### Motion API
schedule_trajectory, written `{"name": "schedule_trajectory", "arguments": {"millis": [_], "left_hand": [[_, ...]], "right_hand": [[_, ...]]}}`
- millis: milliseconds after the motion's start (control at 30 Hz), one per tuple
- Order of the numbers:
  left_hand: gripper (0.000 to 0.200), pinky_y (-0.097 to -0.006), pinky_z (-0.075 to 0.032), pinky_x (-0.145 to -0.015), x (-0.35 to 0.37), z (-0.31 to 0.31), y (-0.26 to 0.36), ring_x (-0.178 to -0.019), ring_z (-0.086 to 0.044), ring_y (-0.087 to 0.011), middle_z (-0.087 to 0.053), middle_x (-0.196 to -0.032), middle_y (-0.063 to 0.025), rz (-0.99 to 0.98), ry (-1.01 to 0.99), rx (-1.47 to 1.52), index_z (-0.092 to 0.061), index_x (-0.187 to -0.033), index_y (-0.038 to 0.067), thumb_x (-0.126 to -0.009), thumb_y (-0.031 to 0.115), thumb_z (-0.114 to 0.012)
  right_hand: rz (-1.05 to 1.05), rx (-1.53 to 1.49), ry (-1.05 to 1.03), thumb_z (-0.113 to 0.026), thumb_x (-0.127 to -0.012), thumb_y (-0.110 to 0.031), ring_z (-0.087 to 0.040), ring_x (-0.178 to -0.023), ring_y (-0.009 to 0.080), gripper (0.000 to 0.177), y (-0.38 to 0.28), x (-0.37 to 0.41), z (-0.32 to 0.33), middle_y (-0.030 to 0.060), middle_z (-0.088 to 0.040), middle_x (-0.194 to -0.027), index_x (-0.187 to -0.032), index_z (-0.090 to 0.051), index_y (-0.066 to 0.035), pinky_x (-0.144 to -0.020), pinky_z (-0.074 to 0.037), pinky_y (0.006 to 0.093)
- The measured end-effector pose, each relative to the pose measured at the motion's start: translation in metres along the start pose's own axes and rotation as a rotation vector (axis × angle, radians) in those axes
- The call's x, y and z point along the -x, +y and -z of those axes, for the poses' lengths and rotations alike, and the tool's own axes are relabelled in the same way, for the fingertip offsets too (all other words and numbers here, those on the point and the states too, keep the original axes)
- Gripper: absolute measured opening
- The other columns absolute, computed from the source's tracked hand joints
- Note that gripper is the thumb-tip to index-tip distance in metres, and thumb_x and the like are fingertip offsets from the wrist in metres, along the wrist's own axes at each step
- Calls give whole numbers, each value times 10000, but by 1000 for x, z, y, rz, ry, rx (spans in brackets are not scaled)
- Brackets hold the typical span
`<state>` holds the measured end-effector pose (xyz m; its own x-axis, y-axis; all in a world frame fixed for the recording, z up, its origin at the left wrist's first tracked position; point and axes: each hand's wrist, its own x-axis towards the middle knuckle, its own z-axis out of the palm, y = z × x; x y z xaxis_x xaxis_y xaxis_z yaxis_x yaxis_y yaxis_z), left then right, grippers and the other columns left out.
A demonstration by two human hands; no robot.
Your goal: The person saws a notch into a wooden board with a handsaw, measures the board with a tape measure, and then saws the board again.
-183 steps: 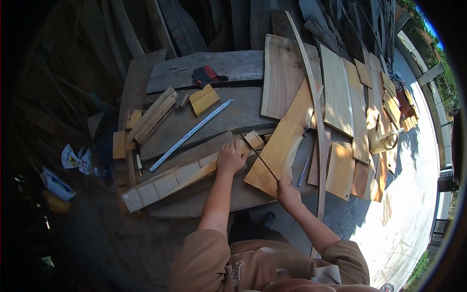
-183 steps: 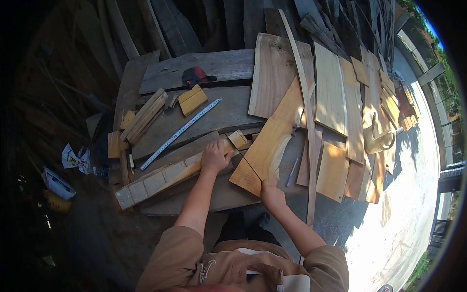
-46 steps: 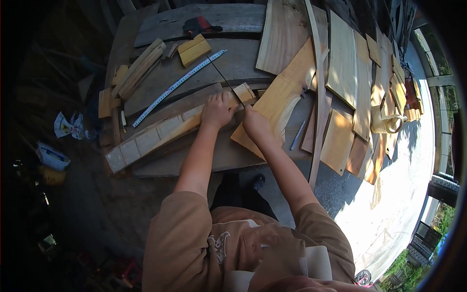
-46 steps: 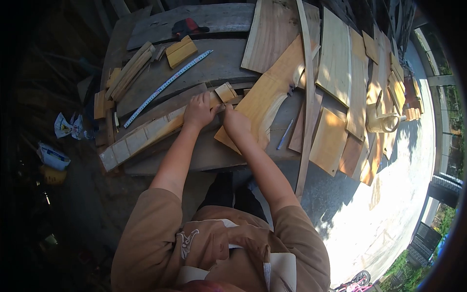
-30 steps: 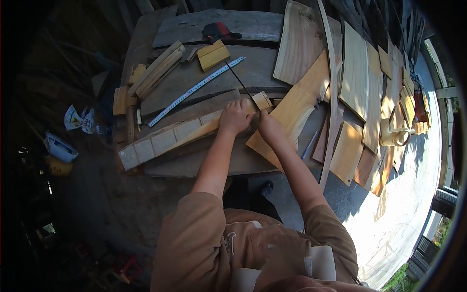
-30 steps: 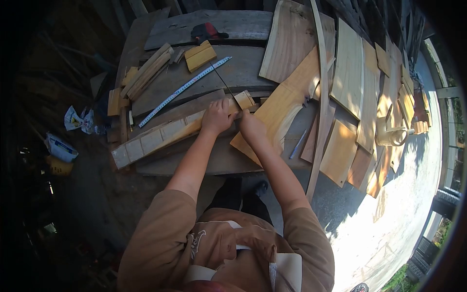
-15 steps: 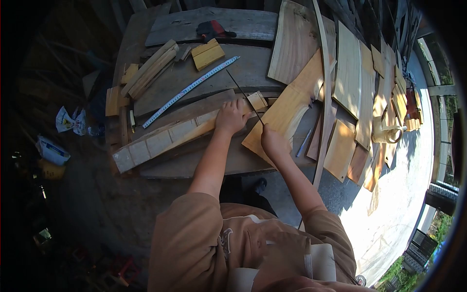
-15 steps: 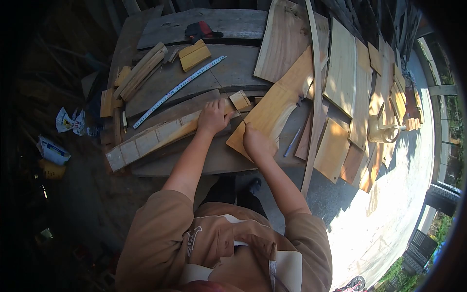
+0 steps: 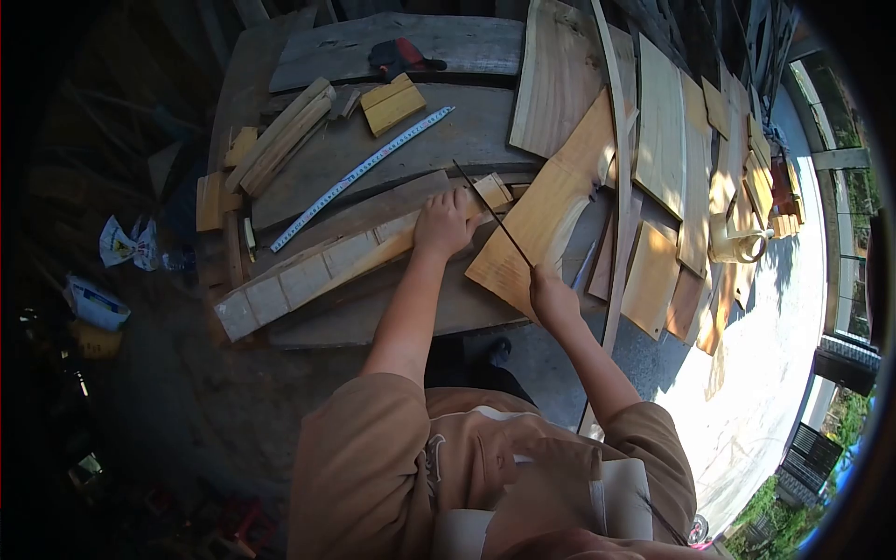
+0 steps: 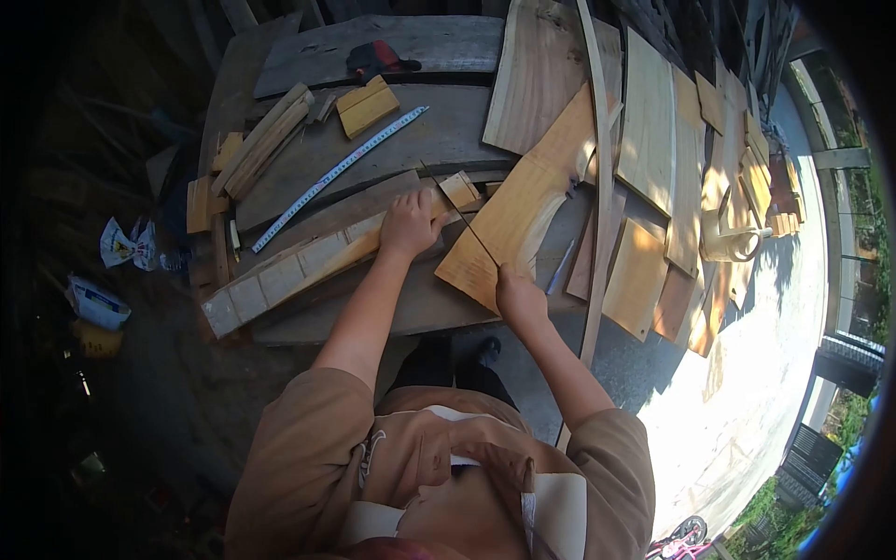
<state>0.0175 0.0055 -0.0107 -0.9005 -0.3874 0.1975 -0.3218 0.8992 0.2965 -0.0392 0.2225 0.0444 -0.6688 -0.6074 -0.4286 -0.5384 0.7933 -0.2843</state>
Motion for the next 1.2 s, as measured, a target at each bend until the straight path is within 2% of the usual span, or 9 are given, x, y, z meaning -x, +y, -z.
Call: {"name": "schedule_trajectory", "arguments": {"millis": [167,233,333,433,500,767,1033,1133,1200], "left_hand": [[483,-379,-418,-766,-1,-1,0,-825,-550,-303,-563,-873,-159,21,-35,2,-453,-1026,-19,-770,370,-577],[507,-372,-412,-776,0,1,0,-836,-550,-287,-566,-889,-146,26,-51,-22,-446,-1052,-19,-771,382,-575],[507,-375,-410,-780,-1,2,1,-839,-550,-286,-565,-892,-147,21,-83,-13,-445,-1054,-18,-772,382,-573],[502,-378,-410,-780,-1,-2,-2,-834,-551,-287,-565,-886,-146,19,-42,-27,-447,-1044,-17,-771,384,-573],[496,-379,-412,-778,1,-3,-2,-828,-551,-286,-565,-878,-146,8,-26,-40,-450,-1034,-14,-769,386,-574],[495,-376,-414,-768,0,1,1,-807,-554,-292,-569,-858,-145,28,-47,-42,-453,-1022,-16,-765,388,-579],[454,-393,-419,-740,0,-2,-1,-807,-549,-316,-558,-842,-175,-1,14,-14,-457,-974,-15,-751,353,-600],[450,-394,-417,-746,0,0,0,-808,-549,-318,-558,-844,-176,10,-17,16,-456,-972,-14,-755,354,-597],[434,-386,-416,-757,0,1,1,-810,-549,-306,-561,-847,-160,21,-28,-1,-454,-957,-1,-754,355,-596]], "right_hand": [[11,-27,17,-354,-844,-151,-604,-699,386,182,-56,-58,12,226,-607,-764,-918,-478,-40,-613,-466,493],[148,-90,60,-355,-843,-153,-604,-731,388,181,-55,-70,8,231,-605,-799,-923,-482,-52,-617,-469,491],[23,-29,-52,-349,-859,-141,-581,-759,400,168,-29,-38,0,274,-573,-810,-862,-449,-7,-609,-449,496],[86,-11,118,-379,-855,-148,-580,-718,401,155,0,9,-6,249,-580,-756,-853,-447,-9,-594,-450,492],[-59,-18,-63,-427,-818,-135,-600,-696,380,136,1,24,7,215,-603,-748,-889,-485,-35,-549,-471,480],[166,-124,60,-356,-838,-116,-583,-751,407,176,-49,-65,7,247,-590,-791,-886,-471,7,-622,-450,499],[42,-30,29,-400,-832,-138,-600,-651,384,130,1,16,4,217,-596,-683,-860,-469,-32,-590,-464,494],[-19,-60,-64,-389,-847,-136,-578,-715,410,148,-11,14,15,244,-582,-737,-866,-458,-7,-625,-443,505],[78,-23,-61,-375,-847,-129,-581,-743,410,161,-26,-17,9,248,-585,-764,-869,-459,6,-647,-448,495]]}}
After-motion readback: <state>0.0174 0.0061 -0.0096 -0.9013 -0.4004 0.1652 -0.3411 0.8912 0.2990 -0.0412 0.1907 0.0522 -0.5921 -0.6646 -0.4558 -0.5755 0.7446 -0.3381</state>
